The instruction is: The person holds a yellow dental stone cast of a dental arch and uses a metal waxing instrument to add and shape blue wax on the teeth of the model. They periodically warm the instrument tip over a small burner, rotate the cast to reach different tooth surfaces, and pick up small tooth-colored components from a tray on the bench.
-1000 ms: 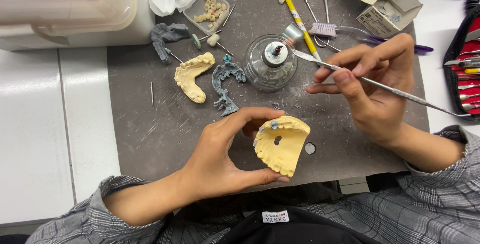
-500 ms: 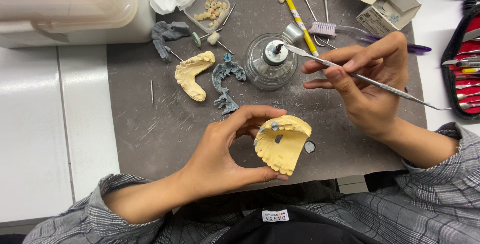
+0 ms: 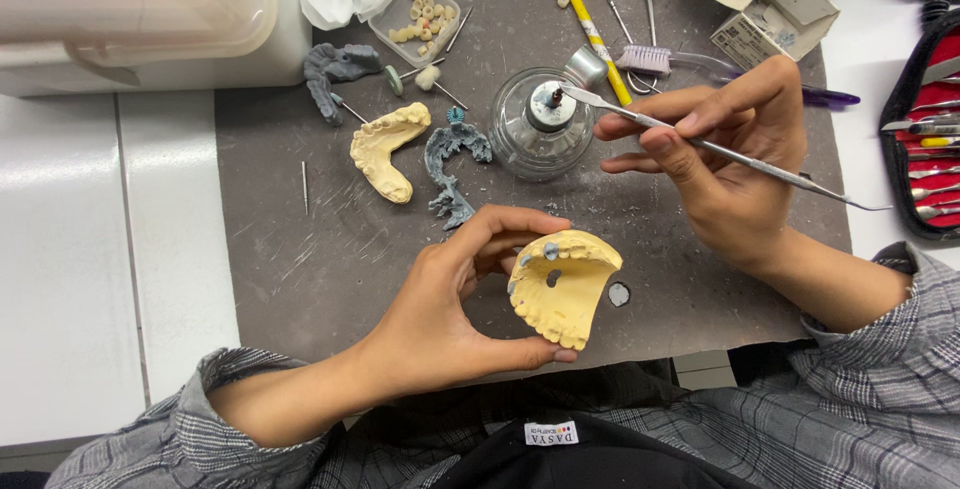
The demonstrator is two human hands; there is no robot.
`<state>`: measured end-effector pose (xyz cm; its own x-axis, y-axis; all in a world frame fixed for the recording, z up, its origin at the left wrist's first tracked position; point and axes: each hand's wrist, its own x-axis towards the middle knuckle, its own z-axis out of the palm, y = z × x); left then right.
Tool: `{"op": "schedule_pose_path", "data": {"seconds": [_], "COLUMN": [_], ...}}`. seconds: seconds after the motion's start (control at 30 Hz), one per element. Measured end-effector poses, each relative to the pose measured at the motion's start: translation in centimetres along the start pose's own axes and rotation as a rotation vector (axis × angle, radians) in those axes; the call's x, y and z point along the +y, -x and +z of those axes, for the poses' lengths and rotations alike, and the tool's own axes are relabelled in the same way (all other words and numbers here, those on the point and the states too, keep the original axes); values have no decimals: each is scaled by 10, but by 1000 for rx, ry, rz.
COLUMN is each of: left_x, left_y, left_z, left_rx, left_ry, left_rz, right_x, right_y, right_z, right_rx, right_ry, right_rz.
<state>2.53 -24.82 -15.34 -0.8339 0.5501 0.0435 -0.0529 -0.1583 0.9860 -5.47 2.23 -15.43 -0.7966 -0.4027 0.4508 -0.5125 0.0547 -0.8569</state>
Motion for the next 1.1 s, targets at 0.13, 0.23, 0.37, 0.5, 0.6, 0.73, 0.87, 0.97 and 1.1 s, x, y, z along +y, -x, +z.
{"op": "schedule_pose_path", "data": {"seconds": [0.13,0.23,0.37,0.5,0.6,0.73,0.87,0.97,1.1], "left_x": [0,1,4,1,-3,-11,-23,-31,-40], "left_y": [0,1,2,-8,-18,-37,-50,-58,-60], "left_z": [1,1,1,0,-1,-5,-2,-1,1], "left_rx": [5,6,-4,-50,-59,-52,34,58,69], "left_ry": [2,7,96,275,356,303,143,19,-37], "left_rz": [19,3,-120,-176,-240,-202,-150,-96,-62], "right_x": [2,5,4,-4,-7,7,21,18,15], "right_y": [1,2,1,5,14,18,12,10,10], "right_z": [-1,-1,-2,-9,-17,-29,-39,-40,-32], "right_rx": [-1,-16,-25,35,38,-52,-81,-157,-211], "right_ry": [-11,-6,-7,-87,-146,-152,-84,57,-9], "right_rz": [11,-10,-14,112,120,95,18,-84,-261]}}
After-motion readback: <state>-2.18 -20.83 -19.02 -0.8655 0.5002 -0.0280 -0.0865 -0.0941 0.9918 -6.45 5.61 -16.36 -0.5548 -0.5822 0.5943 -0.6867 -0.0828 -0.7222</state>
